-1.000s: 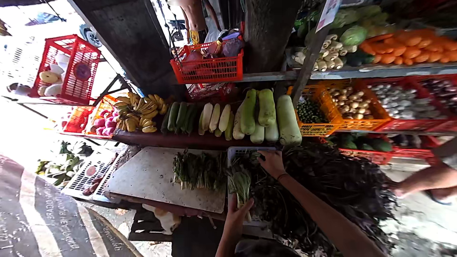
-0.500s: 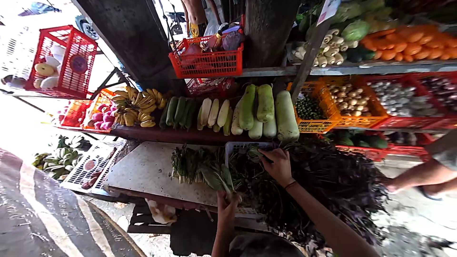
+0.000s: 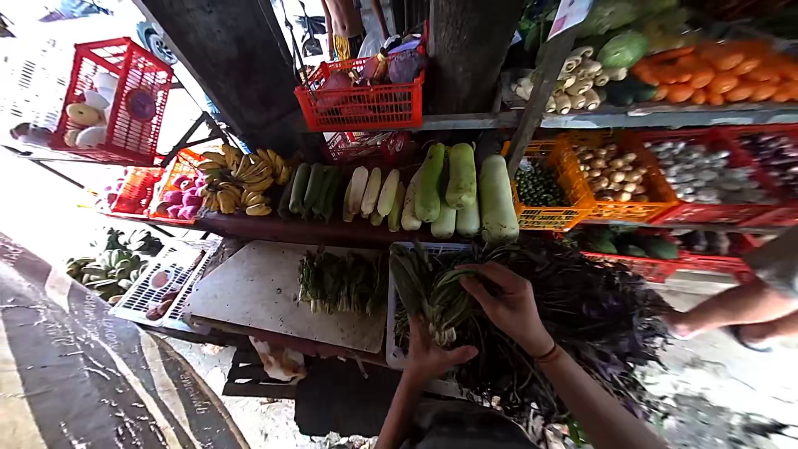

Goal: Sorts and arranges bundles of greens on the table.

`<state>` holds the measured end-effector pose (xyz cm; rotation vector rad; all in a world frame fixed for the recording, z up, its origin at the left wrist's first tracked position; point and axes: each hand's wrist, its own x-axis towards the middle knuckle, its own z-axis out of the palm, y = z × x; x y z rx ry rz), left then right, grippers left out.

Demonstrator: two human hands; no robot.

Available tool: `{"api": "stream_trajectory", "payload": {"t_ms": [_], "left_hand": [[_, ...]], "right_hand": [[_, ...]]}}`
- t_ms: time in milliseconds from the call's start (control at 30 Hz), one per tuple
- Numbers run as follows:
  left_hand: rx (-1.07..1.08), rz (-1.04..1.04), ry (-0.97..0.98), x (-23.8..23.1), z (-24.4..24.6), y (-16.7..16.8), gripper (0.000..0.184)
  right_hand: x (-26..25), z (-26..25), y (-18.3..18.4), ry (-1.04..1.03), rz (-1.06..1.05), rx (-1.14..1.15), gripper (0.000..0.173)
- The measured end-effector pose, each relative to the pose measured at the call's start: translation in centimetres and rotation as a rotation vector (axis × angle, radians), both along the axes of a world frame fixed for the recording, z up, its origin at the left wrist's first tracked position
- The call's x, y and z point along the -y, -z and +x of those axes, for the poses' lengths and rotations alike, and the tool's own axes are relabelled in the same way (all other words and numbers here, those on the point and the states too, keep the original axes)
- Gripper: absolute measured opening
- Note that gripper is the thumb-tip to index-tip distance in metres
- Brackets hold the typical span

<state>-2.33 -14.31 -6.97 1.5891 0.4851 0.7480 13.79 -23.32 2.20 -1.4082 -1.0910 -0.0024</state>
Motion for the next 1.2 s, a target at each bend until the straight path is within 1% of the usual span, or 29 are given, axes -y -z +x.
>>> {"api": "stream_trajectory", "payload": {"t_ms": [100, 133, 233, 267, 367, 400, 467, 533, 600, 633, 700, 800, 900, 967, 1000, 1067, 1133, 1200], "left_hand": [[-0.017, -0.175, -0.002, 2.5, 0.6, -0.6, 0.109], [-0.033, -0.203, 0.010, 2.9, 0.5, -0.6, 0.104], [-0.062, -0.246, -0.013, 3.5, 0.1, 0.4, 0.100], [-0.054, -0.267, -0.024, 3.6, -0.2, 0.6, 0.100], [-0.043, -0.308, -0.075, 2.8, -1.3, 0.6, 0.101], [-0.035, -0.315, -0.107, 2.4, -1.8, 0.5, 0.100], [-0.007, -0.292, -0.188, 1.2, -2.7, 0.6, 0.098], [0.011, -0.259, -0.248, -0.3, -3.8, 0.6, 0.097], [-0.023, -0.280, -0.287, -1.6, -5.0, 0.1, 0.097], [-0.045, -0.317, -0.307, -2.2, -5.8, 0.1, 0.097], [-0.079, -0.361, -0.381, -3.4, -7.4, 0.9, 0.097], [-0.130, -0.357, -0.547, -5.5, -9.8, 2.0, 0.090], [-0.197, -0.372, -0.715, -8.0, -12.0, 2.9, 0.077], [-0.179, -0.374, -0.747, -9.4, -13.7, 3.7, 0.069], [-0.173, -0.363, -0.750, -10.0, -14.5, 4.1, 0.069], [-0.170, -0.314, -0.742, -11.3, -15.4, 4.3, 0.079], [-0.163, -0.264, -0.743, -12.5, -15.1, 4.3, 0.088], [-0.142, -0.232, -0.707, -14.3, -13.8, 4.2, 0.088]], "right_hand": [[0.2, 0.1, 1.1, 0.001, -0.058, -0.080, 0.020], [0.3, 0.1, 1.3, -0.007, -0.090, -0.101, 0.020], [0.6, -0.5, 2.0, -0.012, -0.182, -0.169, 0.025], [0.7, -0.7, 2.2, -0.015, -0.214, -0.196, 0.030], [1.1, -0.7, 3.1, -0.015, -0.311, -0.290, 0.054], [1.4, -0.4, 3.7, 0.005, -0.358, -0.305, 0.057], [1.9, 0.4, 5.5, 0.070, -0.474, -0.248, 0.055], [2.4, 1.0, 7.6, 0.141, -0.590, -0.088, 0.048], [3.0, 1.4, 10.4, 0.194, -0.685, 0.020, 0.045], [3.3, 1.5, 11.6, 0.215, -0.717, 0.066, 0.042], [3.7, 1.2, 13.3, 0.260, -0.711, 0.206, 0.034], [3.6, 0.8, 13.9, 0.299, -0.690, 0.318, 0.032], [3.5, 0.7, 13.8, 0.323, -0.712, 0.362, 0.033], [3.5, 0.6, 13.7, 0.325, -0.730, 0.374, 0.033], [3.6, 0.5, 13.7, 0.326, -0.744, 0.375, 0.033], [3.4, 0.4, 13.7, 0.344, -0.755, 0.391, 0.033], [3.3, 0.3, 13.9, 0.365, -0.763, 0.409, 0.034], [3.2, 0.3, 14.0, 0.384, -0.757, 0.421, 0.034]]}}
